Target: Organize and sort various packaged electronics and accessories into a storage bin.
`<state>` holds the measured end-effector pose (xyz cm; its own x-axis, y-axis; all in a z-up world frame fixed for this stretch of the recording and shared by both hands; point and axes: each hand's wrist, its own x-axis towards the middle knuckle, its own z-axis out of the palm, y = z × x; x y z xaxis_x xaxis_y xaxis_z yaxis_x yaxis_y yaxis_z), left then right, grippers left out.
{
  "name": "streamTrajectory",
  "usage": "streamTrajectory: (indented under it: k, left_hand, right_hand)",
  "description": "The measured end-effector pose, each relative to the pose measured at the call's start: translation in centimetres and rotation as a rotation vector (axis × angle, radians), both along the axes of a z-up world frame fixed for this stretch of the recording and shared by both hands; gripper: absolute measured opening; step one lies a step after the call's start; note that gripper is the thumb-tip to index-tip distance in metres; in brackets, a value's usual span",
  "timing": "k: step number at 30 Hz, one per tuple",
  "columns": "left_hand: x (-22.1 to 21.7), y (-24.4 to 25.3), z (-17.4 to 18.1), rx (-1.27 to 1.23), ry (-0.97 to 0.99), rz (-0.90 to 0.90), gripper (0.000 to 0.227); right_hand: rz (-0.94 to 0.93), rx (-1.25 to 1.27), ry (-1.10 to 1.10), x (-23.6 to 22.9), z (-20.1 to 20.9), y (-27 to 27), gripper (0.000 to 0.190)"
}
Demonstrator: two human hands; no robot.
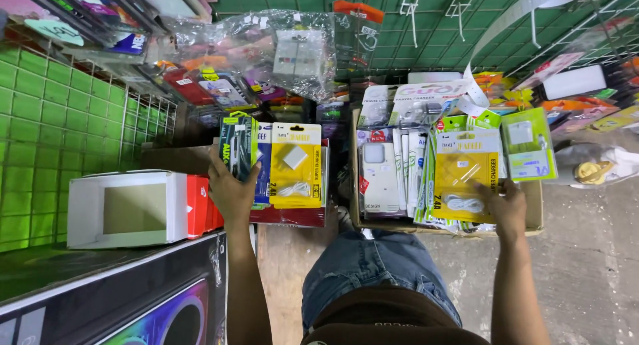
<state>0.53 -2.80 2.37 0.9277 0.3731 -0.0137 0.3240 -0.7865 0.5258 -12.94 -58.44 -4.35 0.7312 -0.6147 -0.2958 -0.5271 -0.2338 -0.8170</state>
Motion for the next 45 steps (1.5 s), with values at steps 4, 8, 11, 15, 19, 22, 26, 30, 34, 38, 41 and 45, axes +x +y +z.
streamTrajectory:
  k: [4,8,11,15,19,22,26,30,34,38,41,45]
  left_hand:
    - [-0.5,0.2,-0.5,-0.004,-0.057,-0.002,0.112]
    - [-0.5,0.8,-2.2,0.053,-0.085,-0.005,0.109]
    - [-0.7,1.2,-2.8,0.088,-0.100,-0.017,0.107]
    - [-0.9,0.7,-1.5,0.105,-0.078,-0.015,0.106]
    - [-1.0,1.0,-1.4,0.090,-0.104,0.001,0.107]
    - [-1.2,1.1,-1.3,0.059,-0.079,0.015,0.108]
    - [-1.4,1.2,-1.7,0.074,-0.101,-0.004,0.108]
    - [-1.5,1.0,-1.6,0.039,-0.132,-0.036,0.108]
    - [-1.5,1.2,-2.3,0.048,-0.156,-0.062,0.107]
    - [-1.4,1.2,-1.9,0.040,-0.144,-0.066,0.107]
    - [-1.5,1.1,-1.8,0.039,-0.132,-0.062,0.107]
    - [-1.5,1.1,-2.0,0.053,-0.140,-0.047,0.109]
  right_hand:
    - [0.056,0.091,-0.031,0.1,1.9,0.1,0.028]
    - [0.144,0.350,-0.099,0.5,3.7,1.5,0.024]
    - [0.159,0.495,-0.085,1.9,3.0,4.2,0.029]
    - [0.202,0.702,-0.058,5.3,3.5,13.1,0.041]
    - [0.285,0.789,-0.019,8.5,0.4,20.3,0.039]
    - [0.345,0.838,-0.047,10.5,-0.8,25.1,0.035]
    - [0.368,0.844,-0.112,12.9,-2.4,29.7,0.031]
    - [0.340,0.894,-0.158,14.0,-4.6,32.3,0.029]
    - [0.304,0.920,-0.122,14.4,-4.9,33.9,0.031]
    - [0.291,0.927,-0.126,14.2,-4.9,35.0,0.032]
    - [0.310,0.838,-0.130,14.2,-6.1,35.6,0.031]
    - [0.361,0.573,-0.125,14.0,-6.6,35.8,0.031]
